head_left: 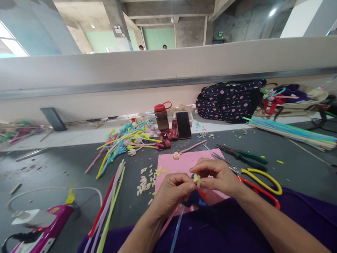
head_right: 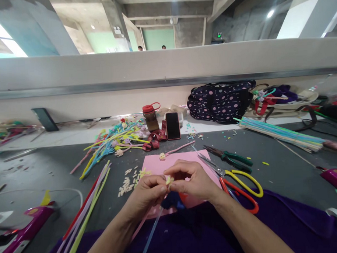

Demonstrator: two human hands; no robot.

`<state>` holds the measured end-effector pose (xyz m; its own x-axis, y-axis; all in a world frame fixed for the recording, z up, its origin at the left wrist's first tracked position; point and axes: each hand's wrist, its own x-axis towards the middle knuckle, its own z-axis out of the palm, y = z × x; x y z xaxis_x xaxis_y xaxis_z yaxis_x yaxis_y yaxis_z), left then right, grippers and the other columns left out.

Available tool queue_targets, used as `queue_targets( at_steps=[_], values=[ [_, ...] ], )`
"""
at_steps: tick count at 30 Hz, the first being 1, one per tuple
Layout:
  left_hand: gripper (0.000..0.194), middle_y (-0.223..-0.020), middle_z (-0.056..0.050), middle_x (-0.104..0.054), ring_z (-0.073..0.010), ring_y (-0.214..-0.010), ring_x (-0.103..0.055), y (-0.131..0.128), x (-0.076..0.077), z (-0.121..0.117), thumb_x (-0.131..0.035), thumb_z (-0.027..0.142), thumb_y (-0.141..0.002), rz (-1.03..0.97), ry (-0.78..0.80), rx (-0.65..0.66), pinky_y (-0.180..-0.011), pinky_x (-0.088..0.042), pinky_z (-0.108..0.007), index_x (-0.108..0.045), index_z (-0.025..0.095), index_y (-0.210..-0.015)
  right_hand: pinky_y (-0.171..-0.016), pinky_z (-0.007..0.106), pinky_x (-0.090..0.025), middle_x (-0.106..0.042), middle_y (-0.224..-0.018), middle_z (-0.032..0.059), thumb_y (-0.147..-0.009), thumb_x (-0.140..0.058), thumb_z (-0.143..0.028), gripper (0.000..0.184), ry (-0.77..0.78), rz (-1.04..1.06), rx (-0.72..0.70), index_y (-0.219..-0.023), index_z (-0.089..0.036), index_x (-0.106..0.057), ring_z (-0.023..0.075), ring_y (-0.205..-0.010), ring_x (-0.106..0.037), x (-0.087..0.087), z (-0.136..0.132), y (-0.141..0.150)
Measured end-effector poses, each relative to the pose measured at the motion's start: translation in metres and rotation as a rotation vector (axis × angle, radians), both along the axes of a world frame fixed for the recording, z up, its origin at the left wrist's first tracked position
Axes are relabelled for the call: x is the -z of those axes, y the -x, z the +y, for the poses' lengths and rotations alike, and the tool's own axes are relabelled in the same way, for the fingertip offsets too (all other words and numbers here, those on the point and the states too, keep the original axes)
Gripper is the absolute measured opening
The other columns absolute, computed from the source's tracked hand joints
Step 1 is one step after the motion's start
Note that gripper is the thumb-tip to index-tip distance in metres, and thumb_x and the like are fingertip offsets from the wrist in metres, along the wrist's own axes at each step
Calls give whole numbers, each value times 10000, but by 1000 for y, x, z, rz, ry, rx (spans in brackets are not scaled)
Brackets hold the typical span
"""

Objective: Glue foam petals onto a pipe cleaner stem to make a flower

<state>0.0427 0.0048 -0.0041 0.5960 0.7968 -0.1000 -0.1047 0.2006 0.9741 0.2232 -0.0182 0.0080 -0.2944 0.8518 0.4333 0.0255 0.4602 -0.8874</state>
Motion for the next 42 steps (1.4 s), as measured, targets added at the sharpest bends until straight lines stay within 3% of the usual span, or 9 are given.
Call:
queue_targets(
  at_steps=[8,14,34,38,42],
  values=[
    [210,-493,26,-489,-63,-439,-387,-1,-2,1,-672,292,-676,46,-164,-78,-440,-281,-196,-618,122,-565,-535,231,-395,-548,-732,9,-735,-664,-305,233,-41,-66,47,-942,-197,-666,104,-603,-490,2,2,-2],
    [172,-478,29,-489,-68,-434,-404,-4,-9,-2,-674,252,-673,139,-337,-216,-451,-308,-192,-632,137,-551,-574,255,-426,-577,-781,33,-738,-664,-271,233,-139,-147,131,-962,-205,-663,121,-639,-508,-1,2,-3],
    [189,-460,51,-468,-50,-397,-363,-5,-6,-4,-653,290,-696,167,-255,-221,-417,-283,-183,-615,139,-589,-593,253,-432,-594,-816,34,-744,-638,-143,190,-211,-145,177,-914,-220,-674,131,-705,-538,-1,3,1],
    [173,-488,47,-478,-53,-409,-378,-6,-6,-4,-644,275,-707,174,-306,-225,-431,-301,-186,-618,144,-598,-577,249,-430,-596,-853,45,-749,-647,-209,215,-161,-126,150,-963,-217,-666,124,-676,-527,1,4,-2],
    [140,-552,25,-521,-82,-506,-469,-4,-5,-3,-640,243,-711,215,-493,-272,-510,-355,-198,-632,152,-605,-548,241,-425,-589,-919,57,-748,-644,-338,333,-64,-78,68,-1052,-206,-628,110,-640,-519,0,4,-8]
  ],
)
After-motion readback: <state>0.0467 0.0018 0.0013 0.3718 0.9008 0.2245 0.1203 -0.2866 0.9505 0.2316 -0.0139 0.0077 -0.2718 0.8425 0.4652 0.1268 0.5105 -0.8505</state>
